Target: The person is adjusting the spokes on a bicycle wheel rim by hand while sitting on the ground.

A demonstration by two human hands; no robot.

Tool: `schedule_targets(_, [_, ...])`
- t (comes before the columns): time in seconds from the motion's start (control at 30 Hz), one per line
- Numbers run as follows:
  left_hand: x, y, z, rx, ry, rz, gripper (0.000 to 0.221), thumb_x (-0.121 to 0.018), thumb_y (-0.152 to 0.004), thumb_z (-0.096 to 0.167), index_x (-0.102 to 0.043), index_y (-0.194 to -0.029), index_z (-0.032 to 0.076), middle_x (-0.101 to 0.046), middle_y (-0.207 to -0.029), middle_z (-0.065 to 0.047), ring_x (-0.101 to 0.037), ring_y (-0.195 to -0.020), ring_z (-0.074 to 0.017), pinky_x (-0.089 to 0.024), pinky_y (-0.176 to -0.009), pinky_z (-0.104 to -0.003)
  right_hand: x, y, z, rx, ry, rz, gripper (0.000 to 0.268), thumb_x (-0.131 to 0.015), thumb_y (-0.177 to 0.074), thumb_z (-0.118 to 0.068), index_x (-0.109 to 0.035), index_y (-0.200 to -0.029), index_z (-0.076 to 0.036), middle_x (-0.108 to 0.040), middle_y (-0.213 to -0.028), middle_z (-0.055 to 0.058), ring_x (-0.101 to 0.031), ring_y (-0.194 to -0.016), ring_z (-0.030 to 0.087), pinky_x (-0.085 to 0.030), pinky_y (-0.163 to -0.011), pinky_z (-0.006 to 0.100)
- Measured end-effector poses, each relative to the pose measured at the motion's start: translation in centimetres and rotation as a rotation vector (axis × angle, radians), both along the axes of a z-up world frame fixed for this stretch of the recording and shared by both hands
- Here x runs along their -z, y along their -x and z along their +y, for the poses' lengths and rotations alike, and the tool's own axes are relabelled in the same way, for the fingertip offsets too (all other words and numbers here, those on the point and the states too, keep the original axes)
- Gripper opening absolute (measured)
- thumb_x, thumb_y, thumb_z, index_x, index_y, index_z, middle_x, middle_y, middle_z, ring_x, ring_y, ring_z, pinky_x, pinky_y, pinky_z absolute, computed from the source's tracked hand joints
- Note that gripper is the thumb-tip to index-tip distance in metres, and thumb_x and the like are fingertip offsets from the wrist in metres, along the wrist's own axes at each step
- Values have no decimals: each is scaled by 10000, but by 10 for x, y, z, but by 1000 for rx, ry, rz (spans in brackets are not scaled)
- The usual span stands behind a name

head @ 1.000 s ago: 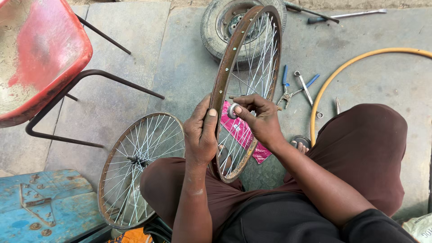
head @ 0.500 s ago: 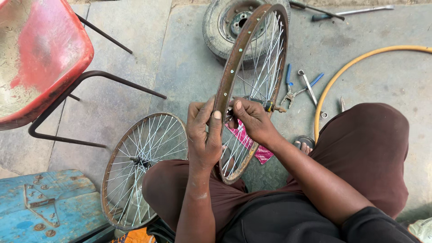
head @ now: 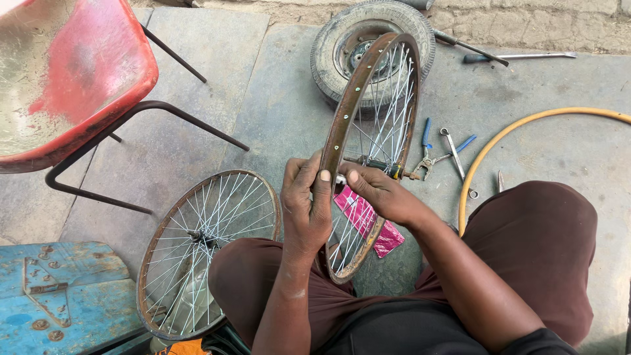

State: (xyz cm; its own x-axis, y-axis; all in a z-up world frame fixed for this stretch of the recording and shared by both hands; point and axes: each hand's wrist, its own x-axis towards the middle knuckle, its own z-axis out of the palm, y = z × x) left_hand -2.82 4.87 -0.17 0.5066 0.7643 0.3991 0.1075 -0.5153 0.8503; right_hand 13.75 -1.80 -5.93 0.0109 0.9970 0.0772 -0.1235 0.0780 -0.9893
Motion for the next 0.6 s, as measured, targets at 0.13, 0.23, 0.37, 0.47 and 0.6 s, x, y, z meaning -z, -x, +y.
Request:
schedule_targets(0.13, [-1,-1,-2,39,14,-53,332,-500,-1102,167,-619,-1358,-6,-518,-1034,-57,-603,-825,-98,-557,-670,-262,1,-2,4,-72,13,225,300,-728,-1012,-269,-669,-1099,12,-655,-996,52,-626,-1002,196,-521,-932,378])
schedule_targets(0.23, [0,1,-2,17,-94,-8,332,-517,-1115,161,-634,-1371,-16,-535,-1035,-66,-585,-856,-130,-521,-693,-289,10,7,0,42,42,331,266,-792,-959,-222,-646,-1083,-36,-610,-956,-14,-544,-918,128,-472,-825,305])
schedule_targets(0.37, [-8,-5,-5,7,-22,15,335,-534,-1079,150,-642,-1355,-8,-555,-1029,-62,-610,-827,-121,-531,-671,-281,17,15,-6,246,-47,129,271,-791,-881,-214,-659,-1071,-73,-657,-961,-23,-612,-936,94,-528,-866,273])
schedule_targets(0.47, [-12,-22,-10,15,53,-9,348,-534,-1056,143,-621,-1361,-2,-541,-1049,-75,-627,-805,-123,-558,-655,-275,25,22,-9,447,-193,15,226,-804,-938,-135,-640,-1067,-47,-653,-980,7,-605,-965,102,-517,-889,278])
schedule_targets(0.6, [-15,-29,-24,6,-123,-101,371,-542,-1093,113,-572,-1433,-31,-581,-1132,-144,-614,-899,-208,-529,-773,-347,31,16,-8,573,-242,123,218,-751,-962,-68,-613,-1129,-45,-675,-1054,6,-634,-1015,98,-547,-926,271])
